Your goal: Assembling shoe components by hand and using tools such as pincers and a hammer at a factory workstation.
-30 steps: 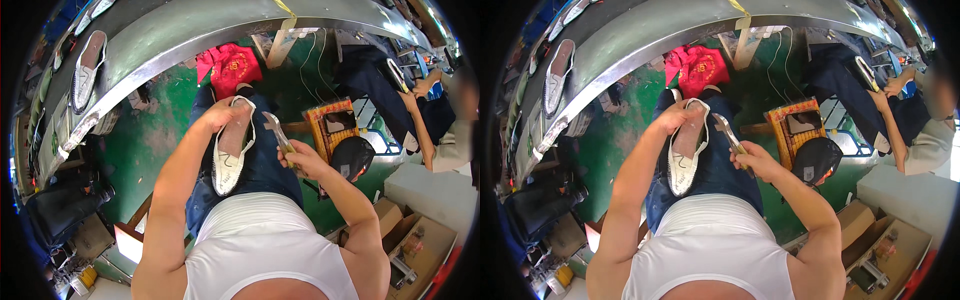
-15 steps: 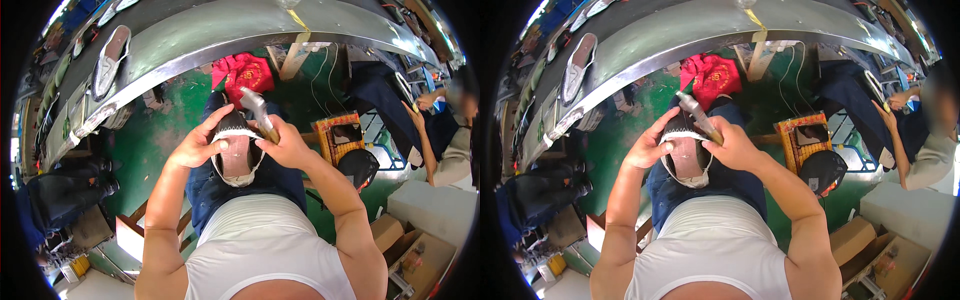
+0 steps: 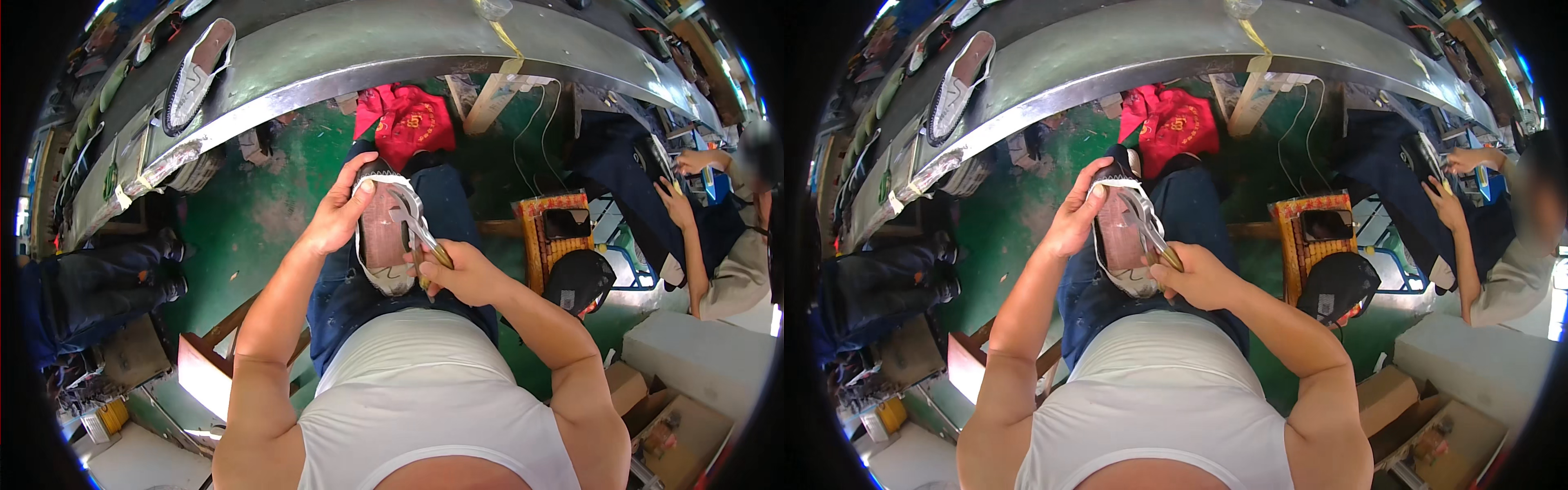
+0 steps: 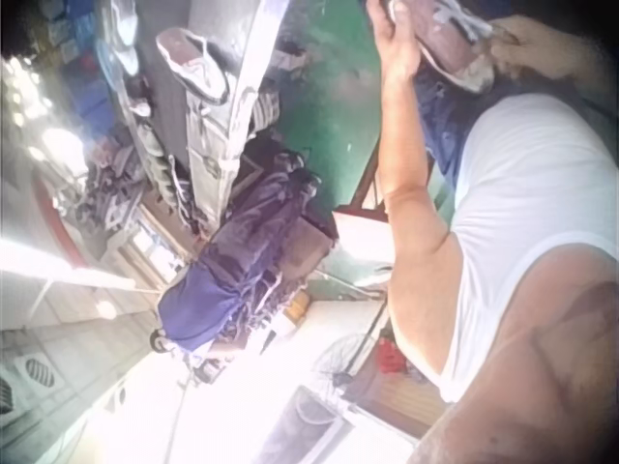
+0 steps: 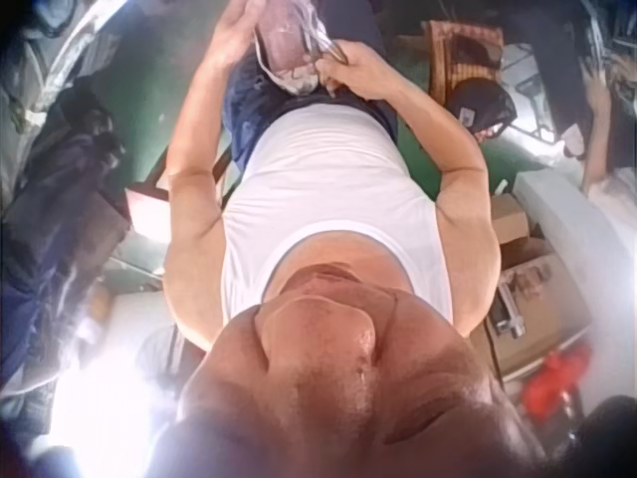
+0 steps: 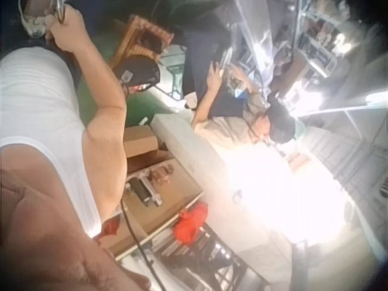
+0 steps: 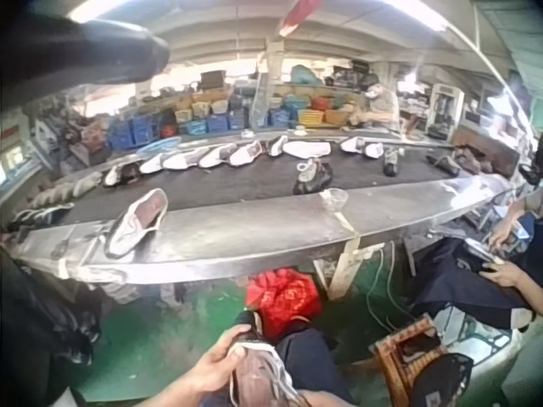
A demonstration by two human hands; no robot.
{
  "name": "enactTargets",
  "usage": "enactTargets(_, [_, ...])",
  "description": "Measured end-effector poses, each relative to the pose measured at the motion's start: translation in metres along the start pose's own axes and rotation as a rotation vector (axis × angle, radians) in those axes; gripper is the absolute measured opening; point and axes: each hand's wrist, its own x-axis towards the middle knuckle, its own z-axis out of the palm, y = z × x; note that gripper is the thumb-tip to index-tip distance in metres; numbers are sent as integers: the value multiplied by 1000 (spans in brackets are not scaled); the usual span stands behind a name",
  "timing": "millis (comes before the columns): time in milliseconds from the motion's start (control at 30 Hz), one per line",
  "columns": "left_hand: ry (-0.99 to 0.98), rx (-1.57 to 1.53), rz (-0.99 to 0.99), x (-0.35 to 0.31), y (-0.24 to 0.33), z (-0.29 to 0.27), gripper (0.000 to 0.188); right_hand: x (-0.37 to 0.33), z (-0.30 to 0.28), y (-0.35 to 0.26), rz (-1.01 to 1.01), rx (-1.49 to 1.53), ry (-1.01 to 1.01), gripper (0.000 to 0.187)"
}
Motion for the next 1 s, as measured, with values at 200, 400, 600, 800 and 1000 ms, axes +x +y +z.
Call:
enactTargets(200, [27,241,97,10,-14,-1,53,4,9,-7,-19,263,24,24])
enactTargets(400, [26,425,167,17,-9,2,52,-1,-13,-30,81,99,35,28])
enactTargets(600, [2,302,69,27,-29,-5,46,23,-39,-16,-42,-476,154,24])
enactTargets(800, [27,198,62,39,-48,-15,39,72,-34,49,-451,-615,497,29])
enactTargets(1000, [62,228,92,36,-47,-17,38,74,-33,51,-457,-650,498,28])
